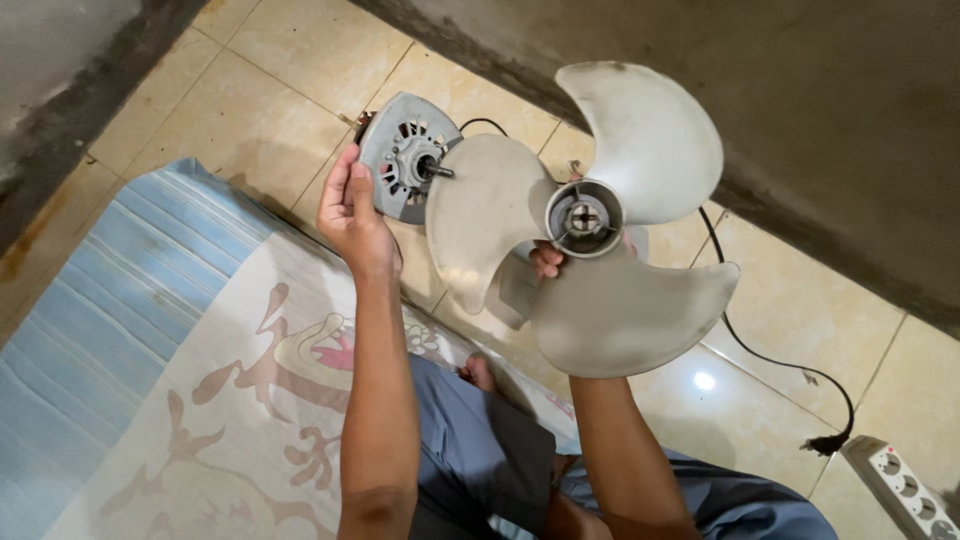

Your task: The person unplugs an electric fan, then removes the front grille, unscrews the central nut, and detaches the fan blades from the motor shaft. The components are separated and held in hand.

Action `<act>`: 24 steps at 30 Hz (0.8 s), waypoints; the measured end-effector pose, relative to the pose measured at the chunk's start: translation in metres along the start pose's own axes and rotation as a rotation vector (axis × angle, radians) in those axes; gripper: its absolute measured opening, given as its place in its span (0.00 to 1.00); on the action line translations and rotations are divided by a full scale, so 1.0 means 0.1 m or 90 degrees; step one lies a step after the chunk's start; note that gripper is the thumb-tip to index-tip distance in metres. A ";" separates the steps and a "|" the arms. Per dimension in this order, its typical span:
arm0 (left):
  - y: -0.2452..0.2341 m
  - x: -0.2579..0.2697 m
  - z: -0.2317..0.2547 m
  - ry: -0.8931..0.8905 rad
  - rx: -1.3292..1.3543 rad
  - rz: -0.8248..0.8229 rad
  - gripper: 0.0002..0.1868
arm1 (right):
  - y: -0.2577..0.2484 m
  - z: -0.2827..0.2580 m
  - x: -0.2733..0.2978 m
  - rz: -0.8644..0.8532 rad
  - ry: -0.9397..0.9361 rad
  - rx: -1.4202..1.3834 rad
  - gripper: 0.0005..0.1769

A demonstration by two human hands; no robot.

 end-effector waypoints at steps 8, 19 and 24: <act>-0.29 -0.13 -0.11 -0.010 0.060 0.032 0.19 | -0.03 0.16 -0.16 0.036 0.027 0.015 0.31; -0.62 -0.15 -0.03 -0.045 0.075 0.089 0.23 | -0.06 0.32 -0.28 0.061 0.057 0.037 0.29; -0.74 -0.12 -0.04 -0.051 0.066 0.114 0.22 | -0.08 0.40 -0.28 0.076 0.072 0.043 0.28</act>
Point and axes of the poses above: each hand's wrist, its own x-axis away from the middle knuckle, its own y-axis out of the palm, z = x × y, the point moved 7 cm from there along -x, towards the middle knuckle, and after that the axes turned 15 degrees about y, right-handed, at the moved point
